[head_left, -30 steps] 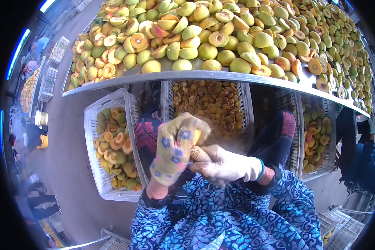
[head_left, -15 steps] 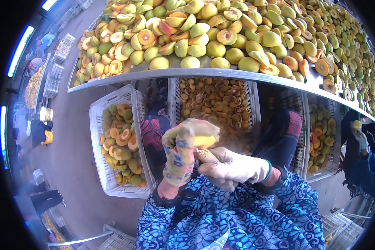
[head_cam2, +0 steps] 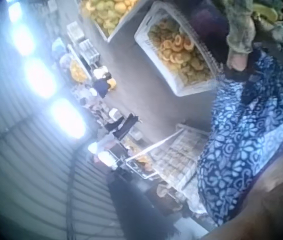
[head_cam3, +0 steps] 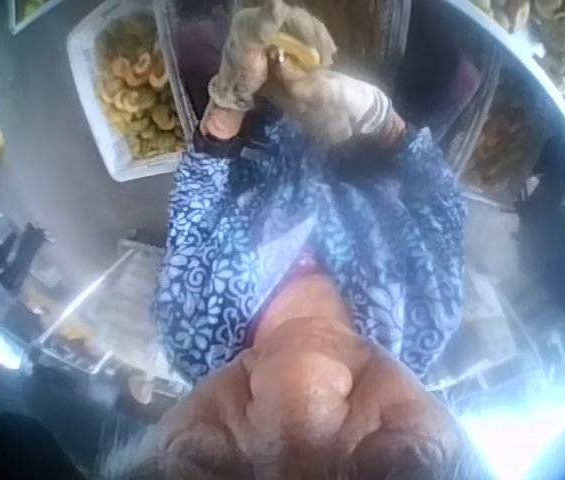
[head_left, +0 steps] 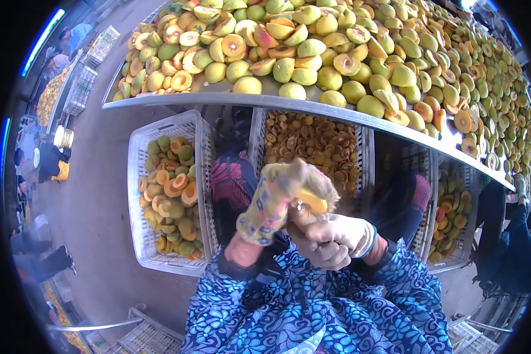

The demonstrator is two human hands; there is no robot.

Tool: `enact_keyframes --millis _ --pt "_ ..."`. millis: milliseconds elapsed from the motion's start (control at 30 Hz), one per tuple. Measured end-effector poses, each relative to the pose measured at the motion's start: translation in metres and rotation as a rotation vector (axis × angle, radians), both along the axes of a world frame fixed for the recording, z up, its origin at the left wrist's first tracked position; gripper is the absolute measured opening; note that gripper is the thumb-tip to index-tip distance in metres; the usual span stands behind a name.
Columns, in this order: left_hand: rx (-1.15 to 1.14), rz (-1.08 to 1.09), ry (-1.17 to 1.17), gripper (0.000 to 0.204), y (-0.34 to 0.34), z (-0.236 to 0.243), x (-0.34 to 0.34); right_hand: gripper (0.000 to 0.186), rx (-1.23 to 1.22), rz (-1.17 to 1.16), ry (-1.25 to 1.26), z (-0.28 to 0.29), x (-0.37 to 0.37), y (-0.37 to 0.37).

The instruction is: Manually remove the pits from peaches and peel them using a hand-held tool.

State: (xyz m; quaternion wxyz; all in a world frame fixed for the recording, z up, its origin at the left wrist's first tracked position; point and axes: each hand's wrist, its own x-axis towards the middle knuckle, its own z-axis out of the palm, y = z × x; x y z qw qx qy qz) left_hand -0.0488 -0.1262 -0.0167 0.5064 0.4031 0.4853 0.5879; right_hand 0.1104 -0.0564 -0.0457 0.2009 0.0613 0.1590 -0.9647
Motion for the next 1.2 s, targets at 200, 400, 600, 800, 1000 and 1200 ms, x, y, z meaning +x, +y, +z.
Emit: enact_keyframes --millis 200,400,600,800,1000,1200 --pt "-0.024 0.332 -0.397 0.057 -0.002 0.003 0.008 0.030 -0.118 0.001 0.031 0.005 -0.003 -0.005" --pt "-0.063 0.858 -0.004 0.043 -0.075 -0.021 -0.095 0.030 0.583 -0.219 -0.176 -0.002 0.003 0.001" --pt "-0.543 0.558 1.788 0.048 -0.171 0.025 -0.199 0.029 2.302 0.090 -0.230 -0.074 0.015 -0.034" --pt "-0.076 0.203 0.759 0.048 0.019 0.053 -0.168 0.032 2.178 0.286 -0.187 -0.104 0.037 -0.027" --pt "-0.027 0.406 1.550 0.044 0.164 -0.029 -0.111 0.029 2.000 0.018 -0.188 -0.068 0.009 -0.018" --pt "0.015 0.226 0.375 0.036 0.127 -0.002 -0.135 0.026 1.838 -0.214 -0.205 -0.044 0.012 -0.007"
